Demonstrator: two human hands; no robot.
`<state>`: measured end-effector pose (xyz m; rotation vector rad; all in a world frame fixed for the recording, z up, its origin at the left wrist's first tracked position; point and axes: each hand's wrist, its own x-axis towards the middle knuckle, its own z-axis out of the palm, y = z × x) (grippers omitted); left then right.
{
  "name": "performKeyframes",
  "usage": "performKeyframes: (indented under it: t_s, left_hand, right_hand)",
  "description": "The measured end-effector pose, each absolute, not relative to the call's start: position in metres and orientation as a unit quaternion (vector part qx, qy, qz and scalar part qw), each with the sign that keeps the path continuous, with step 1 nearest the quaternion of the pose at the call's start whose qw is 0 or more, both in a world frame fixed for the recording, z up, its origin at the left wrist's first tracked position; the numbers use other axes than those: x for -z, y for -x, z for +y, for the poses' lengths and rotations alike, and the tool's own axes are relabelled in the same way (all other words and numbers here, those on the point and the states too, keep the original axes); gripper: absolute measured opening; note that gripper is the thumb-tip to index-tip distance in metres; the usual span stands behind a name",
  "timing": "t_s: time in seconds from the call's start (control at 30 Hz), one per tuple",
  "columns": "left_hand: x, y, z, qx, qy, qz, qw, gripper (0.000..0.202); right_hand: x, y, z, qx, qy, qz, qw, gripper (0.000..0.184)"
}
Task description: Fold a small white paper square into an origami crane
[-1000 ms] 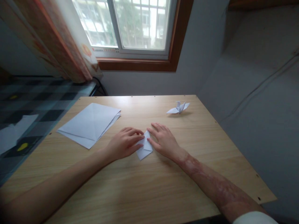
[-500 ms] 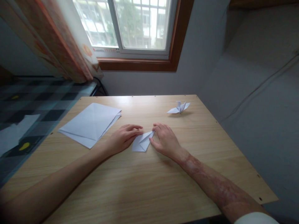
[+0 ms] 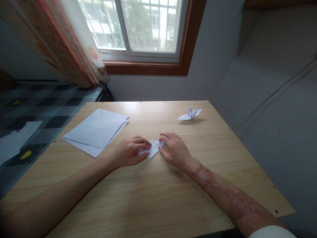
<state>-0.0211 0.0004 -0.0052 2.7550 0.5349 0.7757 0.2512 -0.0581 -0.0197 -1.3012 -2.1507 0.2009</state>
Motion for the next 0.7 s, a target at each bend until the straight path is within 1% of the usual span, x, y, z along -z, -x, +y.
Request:
performKeyframes:
  t_s: [0.13,0.27,0.37,0.4,0.53,0.7]
  left_hand:
    - [0.0048,0.0224,-0.0007,-0.246,-0.952,0.163,0.076,0.016]
    - [0.0033,0.0237,-0.0013,-0.236,-0.958,0.148,0.069,0.02]
    - [0.0027,0.0232,-0.001,-0.234,-0.959,0.147,0.066,0.033]
    - [0.0029,0.0229,-0.0009,-0.235,-0.958,0.15,0.063,0.034]
    - [0.0054,0.0216,-0.0008,-0.246,-0.953,0.168,0.046,0.021]
    - [0.0094,0.0217,-0.0002,-0.265,-0.946,0.179,0.049,0.012]
  right_hand:
    - [0.0173,-0.2505,-0.0581,-0.084,0.471,-0.822,0.309,0.014]
    - [0.0151,-0.2525,-0.0576,-0.092,0.465,-0.825,0.307,0.014]
    - [0.0116,-0.2551,-0.0588,-0.097,0.451,-0.837,0.295,0.017]
    - [0.0106,-0.2559,-0.0592,-0.097,0.445,-0.842,0.289,0.02]
    - [0.009,-0.2565,-0.0603,-0.093,0.439,-0.85,0.276,0.025]
    - [0.0114,-0.2556,-0.0585,-0.088,0.446,-0.846,0.279,0.019]
